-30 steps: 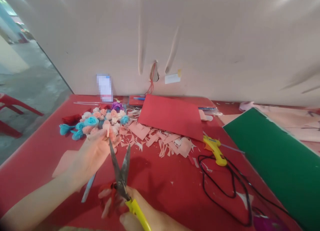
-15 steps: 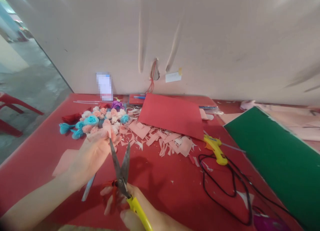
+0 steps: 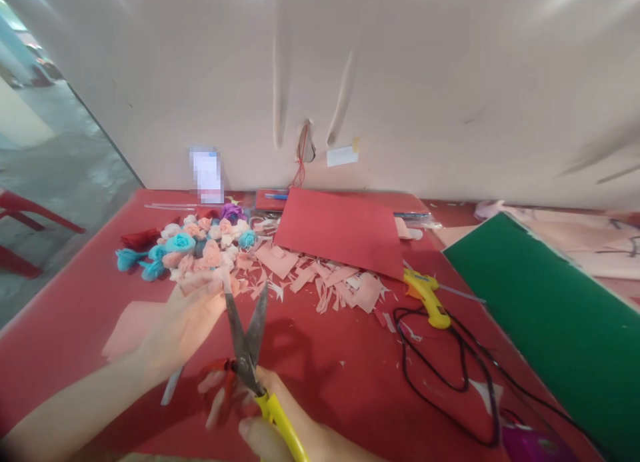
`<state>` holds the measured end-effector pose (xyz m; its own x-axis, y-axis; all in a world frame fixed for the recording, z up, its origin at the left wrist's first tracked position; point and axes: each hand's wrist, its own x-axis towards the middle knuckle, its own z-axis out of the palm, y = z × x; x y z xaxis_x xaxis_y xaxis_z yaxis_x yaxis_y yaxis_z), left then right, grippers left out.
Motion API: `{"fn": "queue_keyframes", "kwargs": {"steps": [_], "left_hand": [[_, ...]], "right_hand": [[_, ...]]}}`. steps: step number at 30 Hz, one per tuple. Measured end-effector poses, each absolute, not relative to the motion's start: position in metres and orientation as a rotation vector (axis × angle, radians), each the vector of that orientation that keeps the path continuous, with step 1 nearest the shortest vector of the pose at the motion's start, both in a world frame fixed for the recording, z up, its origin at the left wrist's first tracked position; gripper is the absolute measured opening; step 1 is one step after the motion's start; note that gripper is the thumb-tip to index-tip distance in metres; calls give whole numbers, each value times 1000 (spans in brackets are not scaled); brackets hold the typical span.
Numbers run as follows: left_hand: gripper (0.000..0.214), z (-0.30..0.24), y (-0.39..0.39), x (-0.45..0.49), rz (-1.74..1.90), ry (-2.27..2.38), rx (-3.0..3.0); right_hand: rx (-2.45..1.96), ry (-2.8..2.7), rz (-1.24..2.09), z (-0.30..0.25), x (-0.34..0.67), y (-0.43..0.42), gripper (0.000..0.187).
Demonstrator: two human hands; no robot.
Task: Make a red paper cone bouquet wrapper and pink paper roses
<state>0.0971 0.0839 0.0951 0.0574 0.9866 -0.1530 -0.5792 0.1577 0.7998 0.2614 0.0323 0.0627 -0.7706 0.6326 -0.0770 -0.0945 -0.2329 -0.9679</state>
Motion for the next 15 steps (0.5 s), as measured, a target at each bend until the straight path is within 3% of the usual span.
{"fn": "queue_keyframes", "kwargs": {"steps": [10,15], "left_hand": [[10,95,78,97,1222,783,754],[13,97,80,95,1239,818,804]], "right_hand": [[-575,-1516,1982,63,255,32,29],[-520,-1414,1972,30,250,28,38]]}}
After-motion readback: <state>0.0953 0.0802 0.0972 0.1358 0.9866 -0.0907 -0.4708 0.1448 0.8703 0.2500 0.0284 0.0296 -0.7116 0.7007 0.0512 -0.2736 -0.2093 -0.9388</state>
